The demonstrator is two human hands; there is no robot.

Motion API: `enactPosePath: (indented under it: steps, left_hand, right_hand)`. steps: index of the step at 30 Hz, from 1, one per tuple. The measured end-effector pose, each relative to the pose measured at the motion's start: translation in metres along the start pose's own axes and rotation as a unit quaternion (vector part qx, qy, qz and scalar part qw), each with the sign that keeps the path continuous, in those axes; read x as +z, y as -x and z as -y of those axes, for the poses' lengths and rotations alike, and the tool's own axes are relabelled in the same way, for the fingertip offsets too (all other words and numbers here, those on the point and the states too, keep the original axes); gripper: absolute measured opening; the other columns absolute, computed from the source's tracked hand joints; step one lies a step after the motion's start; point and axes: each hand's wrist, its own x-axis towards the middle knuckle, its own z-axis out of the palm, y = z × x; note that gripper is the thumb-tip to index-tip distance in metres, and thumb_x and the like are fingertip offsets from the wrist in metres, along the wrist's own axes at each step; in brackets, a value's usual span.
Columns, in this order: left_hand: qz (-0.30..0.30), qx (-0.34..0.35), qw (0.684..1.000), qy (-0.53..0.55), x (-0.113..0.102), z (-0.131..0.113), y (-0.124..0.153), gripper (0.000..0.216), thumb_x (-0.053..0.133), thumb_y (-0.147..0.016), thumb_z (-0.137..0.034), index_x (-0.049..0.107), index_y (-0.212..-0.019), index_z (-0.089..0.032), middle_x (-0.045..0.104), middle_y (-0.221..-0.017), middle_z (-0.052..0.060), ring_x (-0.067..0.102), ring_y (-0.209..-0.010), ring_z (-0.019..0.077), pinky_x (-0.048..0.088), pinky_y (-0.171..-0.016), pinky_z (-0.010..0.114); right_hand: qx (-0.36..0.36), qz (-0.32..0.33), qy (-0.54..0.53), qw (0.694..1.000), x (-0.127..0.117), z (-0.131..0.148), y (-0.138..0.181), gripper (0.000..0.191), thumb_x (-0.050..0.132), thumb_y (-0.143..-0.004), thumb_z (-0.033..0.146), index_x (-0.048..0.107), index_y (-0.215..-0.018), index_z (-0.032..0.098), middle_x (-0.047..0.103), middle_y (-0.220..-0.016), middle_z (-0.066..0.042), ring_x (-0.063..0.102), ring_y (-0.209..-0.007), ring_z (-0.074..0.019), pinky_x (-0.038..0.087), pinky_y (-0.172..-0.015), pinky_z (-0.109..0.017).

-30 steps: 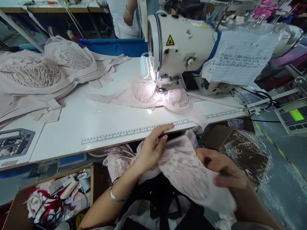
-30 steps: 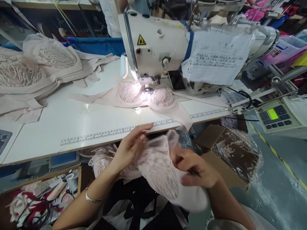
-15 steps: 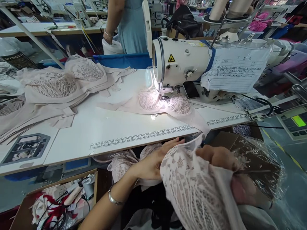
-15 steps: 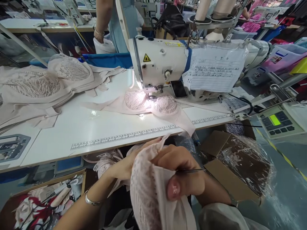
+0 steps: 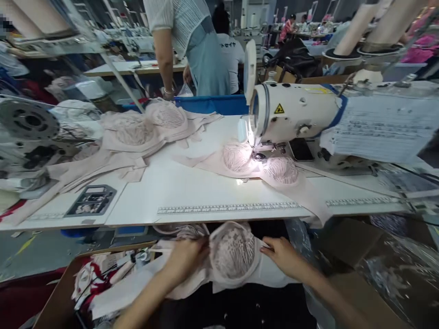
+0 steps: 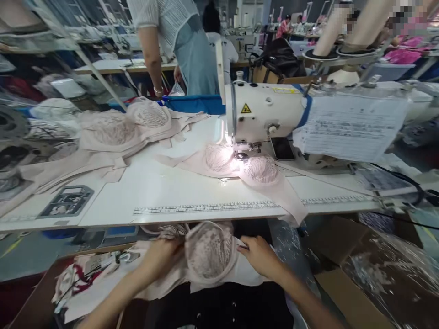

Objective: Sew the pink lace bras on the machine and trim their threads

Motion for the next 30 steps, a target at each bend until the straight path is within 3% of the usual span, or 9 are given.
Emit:
enactPosePath:
  steps: [4, 7, 9, 11, 13, 15, 21, 25, 30]
  left_hand:
    - [0.025, -0.011, 0.996, -0.089, 0.034, -0.017, -0.022, 0.022, 0.059, -0.093, -0.018, 0.071, -0.112, -0.015, 0.077, -0.089, 0.013, 0.074, -0.081, 0.0303, 0.057, -0.074, 0.038]
    - [-0.081, 0.186, 0.975, -0.091, 0.013, -0.021, -0.022, 0.020, 0.057, -0.094, -0.011, 0.068, -0.111, -0.012, 0.074, -0.099, 0.013, 0.071, -0.090, 0.0281, 0.057, -0.084, 0.041]
    - [-0.171, 0.345, 0.921, -0.058, -0.014, -0.022, -0.036, 0.021, 0.054, -0.098, -0.012, 0.066, -0.115, -0.010, 0.073, -0.097, 0.012, 0.067, -0.086, 0.0242, 0.056, -0.080, 0.037]
    - [-0.201, 0.413, 0.888, -0.014, -0.041, -0.026, -0.065, 0.018, 0.052, -0.101, -0.016, 0.065, -0.113, -0.011, 0.072, -0.096, 0.010, 0.064, -0.085, 0.0215, 0.055, -0.079, 0.034]
    - [-0.184, 0.417, 0.890, 0.025, -0.062, -0.032, -0.105, 0.020, 0.049, -0.104, -0.020, 0.066, -0.109, -0.011, 0.071, -0.098, 0.010, 0.062, -0.092, 0.0216, 0.053, -0.085, 0.034]
    - [-0.166, 0.392, 0.905, 0.005, -0.075, -0.039, -0.149, 0.023, 0.044, -0.104, -0.017, 0.065, -0.110, -0.008, 0.069, -0.107, 0.013, 0.059, -0.099, 0.0233, 0.052, -0.091, 0.036]
    - [-0.081, 0.384, 0.909, -0.140, -0.089, -0.051, -0.230, 0.026, 0.039, -0.093, -0.003, 0.063, -0.100, -0.008, 0.065, -0.095, 0.013, 0.053, -0.081, 0.0216, 0.047, -0.072, 0.033]
    - [-0.087, 0.414, 0.890, -0.172, -0.088, -0.050, -0.236, 0.025, 0.040, -0.093, -0.003, 0.064, -0.093, -0.009, 0.064, -0.088, 0.012, 0.053, -0.076, 0.0210, 0.044, -0.066, 0.032]
    - [-0.121, 0.389, 0.902, -0.144, -0.083, -0.051, -0.230, 0.029, 0.036, -0.095, -0.001, 0.064, -0.095, -0.007, 0.064, -0.100, 0.016, 0.054, -0.083, 0.0231, 0.044, -0.069, 0.034]
  right_hand:
    - [-0.005, -0.039, 0.179, 0.983, 0.024, -0.025, -0.001, 0.017, 0.059, -0.085, 0.009, 0.072, -0.085, 0.019, 0.075, -0.073, -0.009, 0.072, -0.069, -0.0278, 0.045, -0.056, -0.031]
    - [-0.159, -0.177, 0.187, 0.953, 0.004, -0.025, 0.002, 0.028, 0.050, -0.086, 0.002, 0.072, -0.085, 0.019, 0.076, -0.078, -0.008, 0.072, -0.071, -0.0238, 0.049, -0.061, -0.032]
    - [-0.279, -0.250, 0.193, 0.907, -0.023, -0.018, 0.000, 0.029, 0.047, -0.091, 0.003, 0.070, -0.084, 0.019, 0.072, -0.070, -0.004, 0.067, -0.062, -0.0188, 0.047, -0.060, -0.030]
    - [-0.357, -0.278, 0.221, 0.864, -0.056, -0.010, -0.010, 0.024, 0.048, -0.095, 0.007, 0.070, -0.091, 0.018, 0.069, -0.068, -0.002, 0.063, -0.062, -0.0173, 0.045, -0.060, -0.030]
    - [-0.327, -0.329, 0.248, 0.851, -0.090, -0.004, -0.028, 0.024, 0.048, -0.095, 0.008, 0.071, -0.095, 0.017, 0.070, -0.072, -0.003, 0.061, -0.063, -0.0170, 0.041, -0.058, -0.029]
    - [-0.228, -0.336, 0.275, 0.872, -0.121, -0.003, -0.056, 0.022, 0.052, -0.093, 0.013, 0.072, -0.100, 0.018, 0.072, -0.083, -0.005, 0.061, -0.067, -0.0175, 0.039, -0.056, -0.029]
    - [0.046, -0.219, 0.261, 0.939, -0.180, -0.018, -0.156, 0.035, 0.054, -0.096, 0.039, 0.075, -0.114, 0.019, 0.075, -0.112, -0.014, 0.068, -0.101, -0.0319, 0.051, -0.081, -0.038]
    - [0.073, -0.174, 0.209, 0.960, -0.188, -0.036, -0.184, 0.034, 0.065, -0.089, 0.048, 0.076, -0.107, 0.022, 0.077, -0.110, -0.008, 0.067, -0.111, -0.0326, 0.051, -0.096, -0.043]
    - [-0.016, -0.146, 0.267, 0.952, -0.189, -0.047, -0.173, 0.024, 0.064, -0.087, 0.035, 0.077, -0.104, 0.025, 0.079, -0.101, -0.006, 0.070, -0.100, -0.0311, 0.054, -0.089, -0.040]
